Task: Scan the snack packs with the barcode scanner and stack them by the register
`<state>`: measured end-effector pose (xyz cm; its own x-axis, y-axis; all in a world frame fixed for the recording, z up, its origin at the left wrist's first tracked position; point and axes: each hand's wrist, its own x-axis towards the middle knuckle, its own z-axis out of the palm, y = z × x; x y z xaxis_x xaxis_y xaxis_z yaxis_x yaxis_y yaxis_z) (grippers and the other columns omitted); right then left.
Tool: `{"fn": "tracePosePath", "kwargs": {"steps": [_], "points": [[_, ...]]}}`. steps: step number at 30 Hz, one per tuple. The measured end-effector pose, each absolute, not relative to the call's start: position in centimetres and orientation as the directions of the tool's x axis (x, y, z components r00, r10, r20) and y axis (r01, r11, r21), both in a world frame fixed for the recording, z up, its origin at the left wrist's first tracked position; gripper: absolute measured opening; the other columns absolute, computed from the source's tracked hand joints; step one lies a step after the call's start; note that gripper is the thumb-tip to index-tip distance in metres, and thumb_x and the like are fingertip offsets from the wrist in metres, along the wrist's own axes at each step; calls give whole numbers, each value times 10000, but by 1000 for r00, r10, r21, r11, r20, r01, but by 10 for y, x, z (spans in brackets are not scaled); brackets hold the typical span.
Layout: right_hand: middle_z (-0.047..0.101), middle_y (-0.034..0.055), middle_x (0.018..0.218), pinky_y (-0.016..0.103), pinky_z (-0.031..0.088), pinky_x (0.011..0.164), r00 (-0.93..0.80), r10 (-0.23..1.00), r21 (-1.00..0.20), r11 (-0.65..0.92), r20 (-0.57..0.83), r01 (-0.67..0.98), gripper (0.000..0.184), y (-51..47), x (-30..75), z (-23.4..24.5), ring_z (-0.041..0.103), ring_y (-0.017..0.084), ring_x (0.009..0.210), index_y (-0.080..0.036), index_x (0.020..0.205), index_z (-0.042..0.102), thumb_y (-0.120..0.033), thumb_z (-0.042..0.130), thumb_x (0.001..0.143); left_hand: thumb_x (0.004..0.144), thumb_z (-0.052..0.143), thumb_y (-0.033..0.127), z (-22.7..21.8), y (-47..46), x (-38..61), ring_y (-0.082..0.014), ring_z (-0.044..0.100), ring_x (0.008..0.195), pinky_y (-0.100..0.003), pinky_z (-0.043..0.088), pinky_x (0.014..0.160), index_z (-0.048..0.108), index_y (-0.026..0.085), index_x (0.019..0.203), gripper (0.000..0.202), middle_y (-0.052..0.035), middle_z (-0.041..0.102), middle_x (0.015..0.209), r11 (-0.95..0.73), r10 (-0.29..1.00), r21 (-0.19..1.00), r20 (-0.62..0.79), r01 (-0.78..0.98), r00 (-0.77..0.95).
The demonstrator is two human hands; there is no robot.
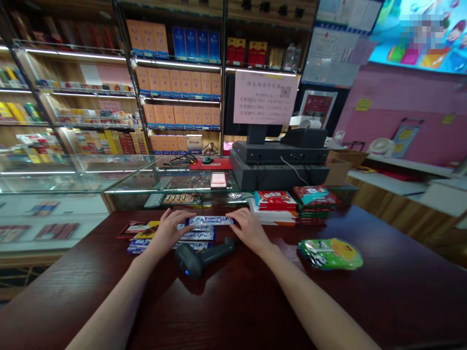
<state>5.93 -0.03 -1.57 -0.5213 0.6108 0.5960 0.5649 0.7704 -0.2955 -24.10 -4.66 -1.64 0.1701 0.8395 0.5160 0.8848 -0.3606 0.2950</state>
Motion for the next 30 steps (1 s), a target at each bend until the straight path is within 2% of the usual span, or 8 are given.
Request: {"fn": "tracePosePath", "kwargs": {"steps": [4, 10, 12, 14, 16, 18, 23, 30], "points": [[724, 49, 1087, 382, 464, 955, -509, 653, -307, 735, 561, 605, 294, 0, 71, -5, 596, 231, 1063, -224, 1110, 668, -73, 635, 860, 896, 604, 440, -4, -44, -231, -248, 666, 1097, -624, 218, 1166, 663, 321, 1187, 320, -47, 721, 1208, -376, 863, 317, 462, 871, 204], [702, 35, 979, 336, 450, 871, -514, 714, -284, 677, 476, 679, 227, -4, 97, 8, 611, 213, 962, -225, 995, 658, -70, 638, 829, 859, 622, 337, 14, -43, -196, -258, 637, 1174, -636, 198, 1164, 662, 336, 1128, 272, -11, 726, 1204, -393, 866, 297, 439, 870, 241], [691, 32, 948, 325, 441, 848, -510, 736, -265, 652, 446, 710, 204, -5, 108, 11, 611, 210, 935, -226, 978, 657, -88, 644, 829, 845, 624, 297, 19, -44, -181, -253, 638, 1167, -636, 182, 1168, 650, 323, 1098, 256, -6, 729, 1184, -390, 865, 291, 442, 874, 239], [690, 30, 931, 322, 432, 838, -508, 755, -236, 629, 415, 741, 181, -6, 120, 13, 610, 214, 925, -225, 956, 658, -99, 647, 828, 823, 631, 256, 23, -44, -165, -240, 665, 1094, -626, 182, 1170, 637, 296, 1034, 214, 5, 745, 1076, -384, 874, 273, 416, 882, 251], [700, 29, 935, 321, 424, 836, -505, 771, -212, 608, 388, 765, 172, -6, 132, 15, 610, 218, 927, -225, 940, 661, -98, 643, 825, 822, 622, 239, 26, -43, -150, -239, 677, 1041, -616, 206, 1163, 626, 273, 990, 171, 6, 740, 955, -382, 879, 243, 394, 892, 269], [711, 30, 951, 320, 418, 842, -497, 787, -198, 588, 367, 784, 180, -7, 143, 16, 612, 219, 934, -223, 944, 666, -94, 638, 822, 831, 605, 237, 26, -42, -136, -244, 673, 1032, -625, 214, 1153, 622, 266, 960, 133, 3, 730, 923, -397, 870, 215, 397, 892, 292], [722, 26, 960, 317, 407, 873, -487, 809, -180, 561, 329, 808, 167, -8, 170, 19, 628, 210, 932, -215, 919, 679, -89, 630, 821, 845, 580, 252, 24, -35, -106, -244, 663, 1018, -628, 241, 1138, 638, 266, 910, 88, -12, 728, 955, -426, 857, 184, 397, 886, 330], [731, 30, 1009, 278, 397, 816, -469, 849, -168, 513, 244, 842, 194, 0, 202, 15, 643, 204, 974, -221, 911, 686, -74, 636, 795, 829, 608, 236, 21, -31, -67, -250, 663, 988, -579, 271, 1136, 669, 263, 897, 95, -21, 733, 934, -434, 860, 139, 359, 890, 363]]}}
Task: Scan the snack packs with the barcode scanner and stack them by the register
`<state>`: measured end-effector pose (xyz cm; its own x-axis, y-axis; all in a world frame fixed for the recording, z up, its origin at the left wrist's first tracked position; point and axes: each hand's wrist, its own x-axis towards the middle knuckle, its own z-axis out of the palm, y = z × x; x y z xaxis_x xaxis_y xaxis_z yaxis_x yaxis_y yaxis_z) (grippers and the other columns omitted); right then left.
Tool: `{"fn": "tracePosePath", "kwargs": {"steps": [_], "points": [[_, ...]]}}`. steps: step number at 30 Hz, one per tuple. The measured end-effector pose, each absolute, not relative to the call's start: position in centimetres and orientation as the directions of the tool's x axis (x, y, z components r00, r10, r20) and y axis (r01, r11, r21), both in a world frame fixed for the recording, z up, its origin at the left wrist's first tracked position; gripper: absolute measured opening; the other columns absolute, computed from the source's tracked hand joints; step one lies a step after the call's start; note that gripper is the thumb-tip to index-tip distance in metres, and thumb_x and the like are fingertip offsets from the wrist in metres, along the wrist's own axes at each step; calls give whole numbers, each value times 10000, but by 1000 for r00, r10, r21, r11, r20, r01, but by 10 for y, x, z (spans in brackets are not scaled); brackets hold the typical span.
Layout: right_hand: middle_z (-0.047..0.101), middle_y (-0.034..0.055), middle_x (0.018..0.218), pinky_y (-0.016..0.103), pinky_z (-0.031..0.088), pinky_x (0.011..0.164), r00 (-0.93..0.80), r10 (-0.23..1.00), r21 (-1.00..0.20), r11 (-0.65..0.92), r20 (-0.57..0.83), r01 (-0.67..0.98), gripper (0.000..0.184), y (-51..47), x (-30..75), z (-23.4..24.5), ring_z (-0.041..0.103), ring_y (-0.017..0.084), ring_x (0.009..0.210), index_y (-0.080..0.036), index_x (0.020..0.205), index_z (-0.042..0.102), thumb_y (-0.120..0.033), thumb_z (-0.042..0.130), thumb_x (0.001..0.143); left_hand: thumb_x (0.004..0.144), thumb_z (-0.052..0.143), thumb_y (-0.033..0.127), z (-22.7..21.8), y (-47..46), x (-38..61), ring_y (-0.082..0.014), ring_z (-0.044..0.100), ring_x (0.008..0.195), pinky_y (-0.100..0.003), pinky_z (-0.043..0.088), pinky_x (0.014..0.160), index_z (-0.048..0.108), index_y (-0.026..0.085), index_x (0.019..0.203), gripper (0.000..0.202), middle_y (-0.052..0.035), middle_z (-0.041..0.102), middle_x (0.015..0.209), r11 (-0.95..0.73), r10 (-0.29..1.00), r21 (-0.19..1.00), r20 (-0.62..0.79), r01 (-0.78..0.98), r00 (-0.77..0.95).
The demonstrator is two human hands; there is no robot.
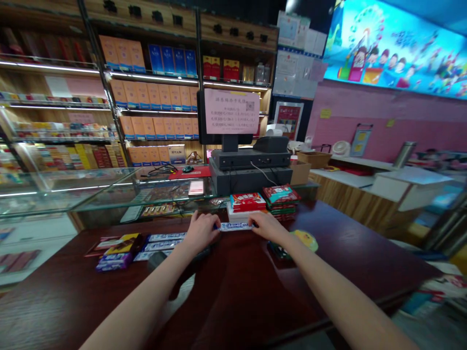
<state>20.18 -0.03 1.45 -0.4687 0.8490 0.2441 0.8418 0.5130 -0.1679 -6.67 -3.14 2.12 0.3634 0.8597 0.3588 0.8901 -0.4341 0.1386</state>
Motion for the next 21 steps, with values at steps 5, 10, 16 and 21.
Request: {"fn": "tracePosePath", "kwargs": {"steps": [5, 10, 16, 21], "points": [[733, 41, 1052, 298, 385, 821, -447, 880, -119, 467, 161, 876, 215, 3, 216, 12, 649, 228, 1034, -229, 911, 687, -64, 612, 795, 824, 626, 224, 12, -28, -43, -260, 656, 1023, -569, 262, 1147, 680, 256, 919, 114, -32, 733, 978, -437, 864, 79, 314, 896, 394], [742, 53, 1077, 326, 387, 857, -439, 896, -51, 443, 71, 895, 248, 6, 222, 14, 660, 243, 1059, -235, 920, 699, -45, 612, 787, 827, 629, 196, 3, -28, -22, -275, 648, 1049, -597, 253, 1149, 690, 250, 914, 120, -48, 737, 997, -432, 873, 48, 270, 900, 405], [765, 68, 1077, 352, 413, 886, -435, 900, -13, 435, -7, 900, 310, 3, 220, 18, 679, 248, 1073, -245, 959, 736, -21, 582, 809, 875, 565, 166, -6, -28, -7, -281, 641, 1045, -602, 195, 1182, 714, 235, 941, 177, -83, 733, 997, -436, 865, -34, 261, 899, 429], [757, 76, 1140, 370, 421, 924, -456, 889, -8, 456, -32, 890, 376, -2, 221, 25, 660, 261, 1144, -260, 1008, 772, -39, 511, 852, 931, 501, 188, -14, -27, -1, -271, 638, 1033, -591, 196, 1190, 728, 222, 984, 236, -79, 738, 998, -436, 857, -76, 268, 897, 440]]}}
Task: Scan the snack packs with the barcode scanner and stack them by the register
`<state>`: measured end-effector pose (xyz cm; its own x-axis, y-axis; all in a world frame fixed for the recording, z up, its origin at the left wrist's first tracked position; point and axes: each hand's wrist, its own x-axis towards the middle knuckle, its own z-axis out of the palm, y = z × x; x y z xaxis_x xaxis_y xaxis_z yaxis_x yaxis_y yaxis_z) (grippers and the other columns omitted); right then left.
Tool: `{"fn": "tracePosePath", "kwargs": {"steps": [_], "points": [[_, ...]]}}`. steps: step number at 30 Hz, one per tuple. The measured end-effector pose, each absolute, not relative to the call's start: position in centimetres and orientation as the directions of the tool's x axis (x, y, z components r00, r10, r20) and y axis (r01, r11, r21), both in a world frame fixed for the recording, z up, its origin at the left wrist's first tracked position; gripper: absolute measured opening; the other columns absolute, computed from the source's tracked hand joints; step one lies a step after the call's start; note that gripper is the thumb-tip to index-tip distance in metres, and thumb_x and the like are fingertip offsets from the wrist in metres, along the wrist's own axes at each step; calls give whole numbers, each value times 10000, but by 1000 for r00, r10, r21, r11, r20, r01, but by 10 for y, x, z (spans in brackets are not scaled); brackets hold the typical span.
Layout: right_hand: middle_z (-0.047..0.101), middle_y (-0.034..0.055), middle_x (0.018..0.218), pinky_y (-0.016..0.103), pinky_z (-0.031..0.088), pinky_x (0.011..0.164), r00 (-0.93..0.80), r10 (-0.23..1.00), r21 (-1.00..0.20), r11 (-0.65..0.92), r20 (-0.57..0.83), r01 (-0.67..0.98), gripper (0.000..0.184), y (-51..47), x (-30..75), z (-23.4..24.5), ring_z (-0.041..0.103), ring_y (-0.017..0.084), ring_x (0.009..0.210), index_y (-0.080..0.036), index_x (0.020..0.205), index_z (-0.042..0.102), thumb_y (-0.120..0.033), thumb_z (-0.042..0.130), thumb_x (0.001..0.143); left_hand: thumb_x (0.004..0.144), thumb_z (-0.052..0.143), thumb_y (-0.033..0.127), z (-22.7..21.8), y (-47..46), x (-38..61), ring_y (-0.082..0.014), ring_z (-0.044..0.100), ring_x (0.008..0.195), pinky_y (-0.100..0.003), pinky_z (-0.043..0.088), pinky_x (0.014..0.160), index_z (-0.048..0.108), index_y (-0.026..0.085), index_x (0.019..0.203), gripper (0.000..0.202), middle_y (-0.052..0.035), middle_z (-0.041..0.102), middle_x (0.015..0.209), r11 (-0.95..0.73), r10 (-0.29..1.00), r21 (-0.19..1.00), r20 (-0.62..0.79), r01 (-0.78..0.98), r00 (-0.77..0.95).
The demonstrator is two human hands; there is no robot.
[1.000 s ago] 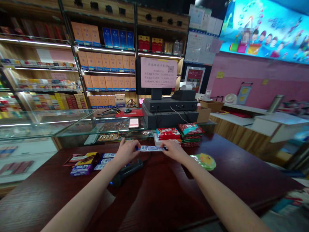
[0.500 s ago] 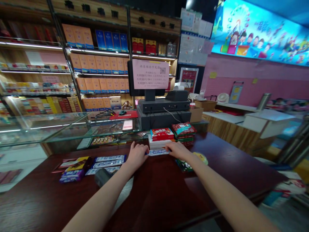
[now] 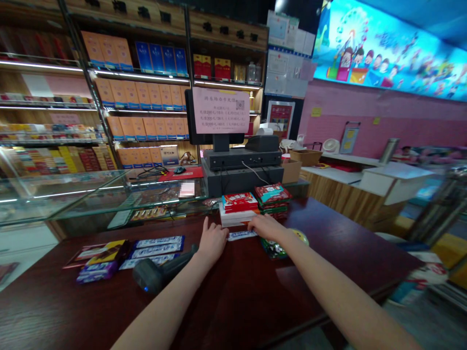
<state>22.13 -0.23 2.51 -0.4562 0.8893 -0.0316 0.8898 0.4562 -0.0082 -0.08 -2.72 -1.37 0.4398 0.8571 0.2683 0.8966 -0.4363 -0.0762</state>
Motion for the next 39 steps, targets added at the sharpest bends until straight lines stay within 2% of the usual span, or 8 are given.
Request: {"fn": "tracePosePath", "kwargs": {"steps": [7, 12, 17, 23, 27, 31, 39], "points": [[705, 87, 1267, 385, 425, 975, -453, 889, 1, 454, -68, 891, 498, -8, 226, 26, 625, 270, 1219, -292, 1160, 741, -31, 432, 869, 982, 476, 248, -29, -20, 13, -255, 629, 1064, -589, 181, 1205, 734, 229, 1029, 262, -64, 737, 1034, -451, 846, -49, 295, 891, 444], [684, 114, 1294, 407, 442, 971, -411, 907, 9, 414, -86, 910, 492, -10, 235, 21, 631, 289, 1206, -272, 1172, 733, -37, 415, 879, 983, 496, 247, -42, -12, 19, -247, 596, 1119, -635, 130, 1211, 696, 294, 1191, 293, -33, 704, 1154, -492, 835, 2, 283, 871, 471], [698, 120, 1276, 408, 443, 980, -367, 926, 2, 368, -87, 930, 533, -5, 254, 19, 622, 289, 1222, -273, 1299, 658, -44, 445, 867, 982, 498, 278, -52, -8, 20, -258, 540, 1192, -631, 189, 1201, 643, 321, 1291, 345, -65, 625, 1242, -498, 821, -7, 319, 867, 474], [652, 105, 1365, 423, 457, 986, -310, 948, -38, 308, -77, 951, 466, 6, 278, 13, 613, 293, 1248, -270, 1394, 572, -184, 403, 969, 991, 391, 186, -55, -7, 24, -269, 528, 1215, -668, 180, 1188, 585, 294, 1360, 431, -76, 641, 1231, -548, 793, -12, 310, 837, 524], [635, 103, 1389, 409, 467, 993, -287, 954, -55, 283, -81, 957, 447, 10, 291, 9, 628, 291, 1229, -250, 1415, 549, -264, 363, 1009, 990, 369, 167, -56, -6, 29, -261, 526, 1252, -668, 143, 1198, 547, 279, 1382, 446, -64, 657, 1277, -565, 787, 23, 318, 825, 529], [665, 107, 1345, 393, 484, 972, -259, 961, -71, 253, -98, 965, 440, 13, 306, 7, 647, 280, 1198, -241, 1394, 566, -276, 349, 1013, 987, 407, 195, -58, -5, 35, -247, 528, 1278, -645, 118, 1214, 506, 239, 1399, 426, -69, 668, 1309, -567, 792, 75, 322, 820, 518], [641, 108, 1381, 440, 465, 1022, -180, 977, -78, 171, -115, 982, 458, 23, 333, -1, 606, 301, 1262, -220, 1413, 546, -290, 345, 1008, 992, 389, 185, -61, -5, 48, -237, 480, 1358, -647, 137, 1217, 422, 218, 1447, 458, -91, 600, 1414, -601, 778, 94, 297, 794, 554]]}}
